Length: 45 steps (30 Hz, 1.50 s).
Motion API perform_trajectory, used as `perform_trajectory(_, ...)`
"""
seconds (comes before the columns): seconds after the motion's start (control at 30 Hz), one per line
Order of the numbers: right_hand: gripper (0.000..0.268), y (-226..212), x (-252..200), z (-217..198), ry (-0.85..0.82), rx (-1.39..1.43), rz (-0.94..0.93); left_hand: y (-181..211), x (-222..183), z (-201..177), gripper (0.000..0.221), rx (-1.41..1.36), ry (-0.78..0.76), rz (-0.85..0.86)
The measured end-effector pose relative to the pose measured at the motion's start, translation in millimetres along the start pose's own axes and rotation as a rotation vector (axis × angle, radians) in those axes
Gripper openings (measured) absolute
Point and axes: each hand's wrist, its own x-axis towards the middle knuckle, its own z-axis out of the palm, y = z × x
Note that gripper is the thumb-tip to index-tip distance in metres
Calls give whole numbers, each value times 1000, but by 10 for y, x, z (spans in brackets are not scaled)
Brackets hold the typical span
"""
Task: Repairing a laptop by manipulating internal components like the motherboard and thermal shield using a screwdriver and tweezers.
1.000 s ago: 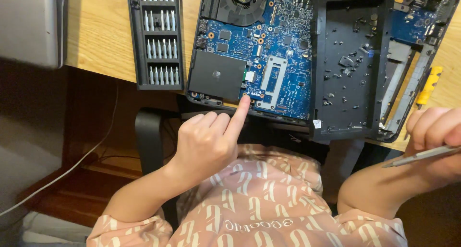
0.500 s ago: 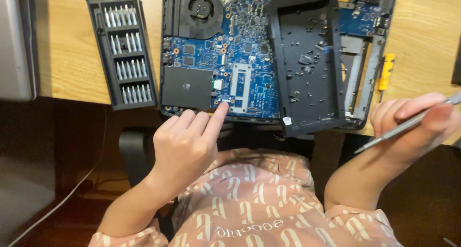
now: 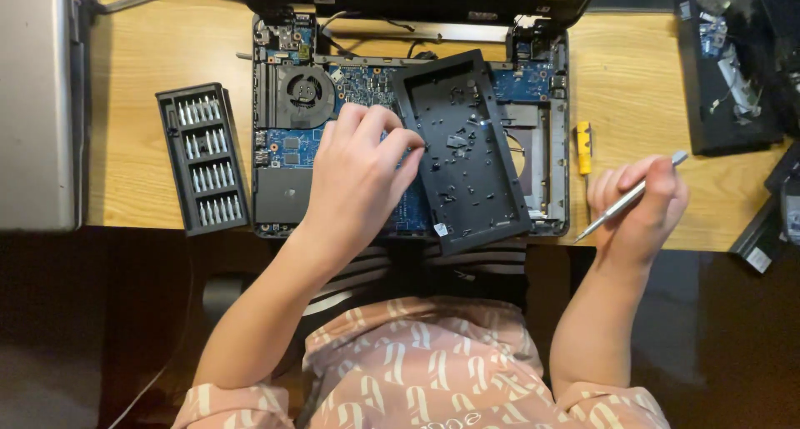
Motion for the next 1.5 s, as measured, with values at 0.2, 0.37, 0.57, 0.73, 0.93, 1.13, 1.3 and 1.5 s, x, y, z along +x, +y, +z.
perform_trajectory(0.2, 48, -9, -26, 44, 14, 30, 34, -121, 217, 300, 11, 54, -26, 23)
perform_trajectory(0.37, 44, -57, 0, 95, 2, -3, 56, -71, 317, 362, 10, 107, -49, 40)
perform_trajectory(0.57, 44, -41, -15, 64, 6, 11, 84, -47, 344, 408, 10, 127, -85, 54)
perform_trajectory(0.73, 44, -66, -21, 96, 17, 5, 89, -54, 346, 407, 11, 124, -39, 69)
perform_trajectory(0.93, 44, -48, -28, 87, 10, -12, 89, 71, 293, 167, 18, -1025, -169, -398)
perform_trajectory(1.13, 44, -66, -28, 109, 18, -30, 95, 162, 58, 234, 27, -1841, -364, -537)
perform_trajectory(1.3, 45, -43, -39, 87, 51, -19, 93, 233, 8, 203, 28, -1906, -405, -537)
perform_trajectory(1.5, 36, -92, -76, 228, 3, 4, 19, 304, -161, 308, 28, -1658, -307, -481)
